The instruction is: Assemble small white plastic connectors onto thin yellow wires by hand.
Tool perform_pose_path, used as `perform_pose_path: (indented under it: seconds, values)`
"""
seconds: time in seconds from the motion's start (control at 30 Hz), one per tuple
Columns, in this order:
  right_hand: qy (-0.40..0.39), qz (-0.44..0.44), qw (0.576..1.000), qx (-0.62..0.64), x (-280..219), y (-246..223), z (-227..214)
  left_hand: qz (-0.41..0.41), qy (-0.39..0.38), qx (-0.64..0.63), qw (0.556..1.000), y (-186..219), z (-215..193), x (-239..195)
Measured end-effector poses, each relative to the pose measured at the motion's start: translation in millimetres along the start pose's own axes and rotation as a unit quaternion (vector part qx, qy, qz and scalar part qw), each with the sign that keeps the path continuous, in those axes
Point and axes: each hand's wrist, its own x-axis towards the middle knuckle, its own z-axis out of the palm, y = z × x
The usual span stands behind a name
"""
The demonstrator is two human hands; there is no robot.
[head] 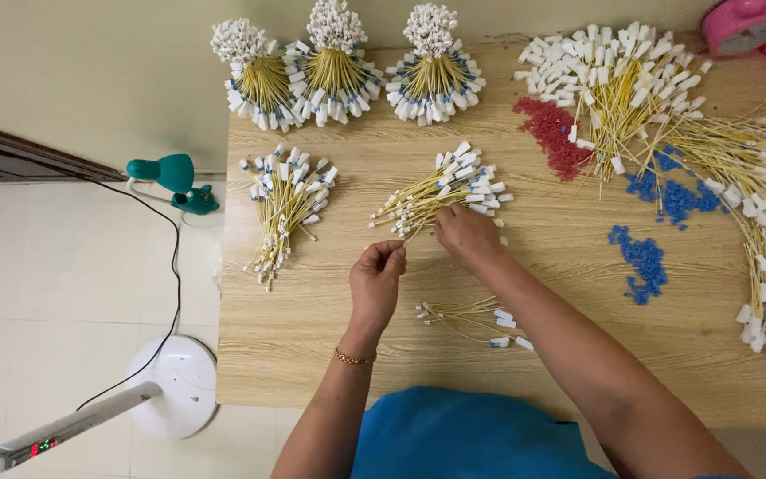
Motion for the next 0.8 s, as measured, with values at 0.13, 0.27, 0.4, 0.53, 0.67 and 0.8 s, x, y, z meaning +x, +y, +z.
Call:
perform_pose_path:
  seconds: [0.13, 0.27, 0.4, 0.53, 0.67, 0.8]
  values:
    - [-0.007, -0.001, 1.0, 0.02, -3, -2, -6, 0.004, -0.005, -0.012, 1.0, -5, 1, 0]
    - [0.023, -0.037, 0.998, 0.035, -10, 1, 1, 0.013, -0.006, -0.021, 1.0, -10, 0, 1]
    - [0.059, -0.065, 0.996, 0.024, -11, -3, 1, 0.019, 0.001, -0.005, 1.0, 1, -1, -5]
    - [0.046, -0.048, 0.998, 0.016, -16, -11, -9, 0.053, 0.012, -0.036, 0.998, 11, 5, -10]
    - [0.017, -0.01, 1.0, 0.022, -10, -15, -5, 0.091, 0.024, -0.063, 0.994, 26, 8, -19]
    - [-0.027, 0.04, 0.998, 0.028, -13, -23, -13, 0.104, 0.019, -0.063, 0.992, 30, 7, -21]
